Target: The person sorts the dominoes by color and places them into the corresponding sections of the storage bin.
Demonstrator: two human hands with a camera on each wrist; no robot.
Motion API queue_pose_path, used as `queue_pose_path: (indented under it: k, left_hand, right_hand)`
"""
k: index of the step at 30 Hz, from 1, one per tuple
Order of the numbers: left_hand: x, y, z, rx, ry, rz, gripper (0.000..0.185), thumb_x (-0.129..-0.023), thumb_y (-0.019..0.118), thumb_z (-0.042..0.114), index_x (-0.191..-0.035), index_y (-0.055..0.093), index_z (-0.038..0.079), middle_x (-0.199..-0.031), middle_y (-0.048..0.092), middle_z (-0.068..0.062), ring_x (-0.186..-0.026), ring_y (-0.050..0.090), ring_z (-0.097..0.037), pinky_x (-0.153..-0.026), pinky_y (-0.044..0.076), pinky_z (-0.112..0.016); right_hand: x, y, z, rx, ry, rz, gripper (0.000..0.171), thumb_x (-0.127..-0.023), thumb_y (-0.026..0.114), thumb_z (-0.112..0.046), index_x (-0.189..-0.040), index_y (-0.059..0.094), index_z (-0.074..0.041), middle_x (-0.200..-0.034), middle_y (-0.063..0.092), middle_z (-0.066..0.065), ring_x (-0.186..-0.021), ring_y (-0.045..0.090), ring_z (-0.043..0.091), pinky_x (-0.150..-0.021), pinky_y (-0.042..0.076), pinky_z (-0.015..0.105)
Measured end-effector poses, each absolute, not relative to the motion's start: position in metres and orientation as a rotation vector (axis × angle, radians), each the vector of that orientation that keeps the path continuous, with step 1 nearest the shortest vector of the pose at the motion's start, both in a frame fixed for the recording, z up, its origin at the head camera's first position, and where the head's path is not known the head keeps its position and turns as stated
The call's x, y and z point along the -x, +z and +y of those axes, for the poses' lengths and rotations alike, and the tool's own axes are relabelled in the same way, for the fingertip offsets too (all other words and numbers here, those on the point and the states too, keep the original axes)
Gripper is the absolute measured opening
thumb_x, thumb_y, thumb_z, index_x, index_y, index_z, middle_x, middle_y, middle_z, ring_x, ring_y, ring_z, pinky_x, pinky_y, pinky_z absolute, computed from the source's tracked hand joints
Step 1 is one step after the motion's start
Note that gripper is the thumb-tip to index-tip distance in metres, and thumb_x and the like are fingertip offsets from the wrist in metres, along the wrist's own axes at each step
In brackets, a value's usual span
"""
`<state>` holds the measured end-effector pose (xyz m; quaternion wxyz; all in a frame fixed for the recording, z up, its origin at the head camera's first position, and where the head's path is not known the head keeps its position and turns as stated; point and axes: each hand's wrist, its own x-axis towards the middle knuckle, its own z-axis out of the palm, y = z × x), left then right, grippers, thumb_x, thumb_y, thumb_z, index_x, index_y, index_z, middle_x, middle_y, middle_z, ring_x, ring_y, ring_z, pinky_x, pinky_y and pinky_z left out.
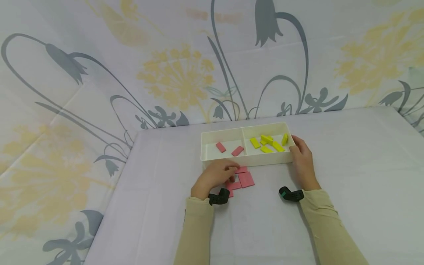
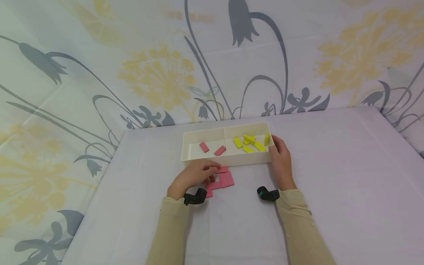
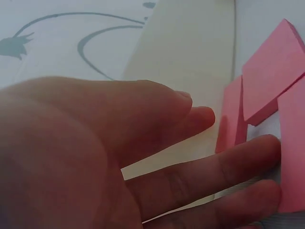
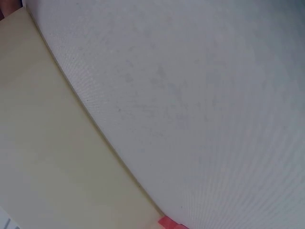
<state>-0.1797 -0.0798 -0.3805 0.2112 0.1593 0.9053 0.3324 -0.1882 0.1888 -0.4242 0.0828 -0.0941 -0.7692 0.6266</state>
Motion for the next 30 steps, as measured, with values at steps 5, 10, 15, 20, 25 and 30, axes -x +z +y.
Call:
queue_pose_path:
  k: [5,10,15,20,25,30]
  left_hand:
    - [0.181,-0.384,-0.077,-0.456,0.847,2.562,0.025,-0.092,0.049,0.029,-0.11,0.063,0.02,-0.068,0.06,0.004,-0.064,0.052,-0.01,-0.063,0.042,-0.025]
    - [0.18,-0.383,-0.075,-0.464,0.781,2.602,0.02,-0.092,0.049,0.029,-0.096,0.065,0.019,-0.065,0.058,0.004,-0.064,0.05,-0.011,-0.062,0.041,-0.025]
    - [0.177,-0.375,-0.073,-0.489,0.684,2.643,0.023,-0.091,0.047,0.027,-0.078,0.063,0.017,-0.061,0.054,0.005,-0.063,0.05,-0.011,-0.062,0.04,-0.026]
    - [0.174,-0.372,-0.072,-0.486,0.687,2.632,0.019,-0.09,0.049,0.026,-0.086,0.065,0.018,-0.062,0.056,0.002,-0.064,0.05,-0.01,-0.064,0.04,-0.026]
    - [0.174,-0.373,-0.071,-0.486,0.651,2.639,0.019,-0.091,0.049,0.028,-0.093,0.066,0.02,-0.062,0.056,0.003,-0.064,0.05,-0.01,-0.064,0.041,-0.026]
    - [0.174,-0.373,-0.069,-0.471,0.577,2.657,0.026,-0.09,0.049,0.032,-0.11,0.064,0.026,-0.062,0.051,0.006,-0.067,0.049,-0.01,-0.064,0.039,-0.027]
  right_hand:
    - [0.188,-0.425,0.189,0.282,1.865,-2.309,0.048,-0.093,0.027,-0.027,-0.138,0.032,-0.013,-0.139,0.034,0.002,-0.127,0.028,0.018,-0.102,0.023,0.04]
    - [0.188,-0.425,0.189,0.281,1.864,-2.309,0.048,-0.093,0.027,-0.027,-0.138,0.032,-0.013,-0.14,0.033,0.002,-0.127,0.028,0.017,-0.102,0.023,0.04]
    - [0.188,-0.425,0.189,0.281,1.869,-2.3,0.048,-0.093,0.027,-0.027,-0.138,0.031,-0.013,-0.14,0.033,0.002,-0.127,0.027,0.017,-0.102,0.023,0.04]
    - [0.188,-0.425,0.189,0.271,1.868,-2.301,0.048,-0.093,0.028,-0.026,-0.138,0.031,-0.013,-0.14,0.033,0.001,-0.127,0.027,0.017,-0.102,0.023,0.04]
    - [0.187,-0.426,0.188,0.269,1.858,-2.305,0.047,-0.093,0.028,-0.026,-0.138,0.032,-0.013,-0.139,0.034,0.002,-0.127,0.027,0.017,-0.102,0.023,0.04]
    - [0.187,-0.425,0.188,0.265,1.851,-2.302,0.047,-0.093,0.028,-0.026,-0.137,0.033,-0.013,-0.139,0.035,0.002,-0.127,0.028,0.017,-0.102,0.023,0.039]
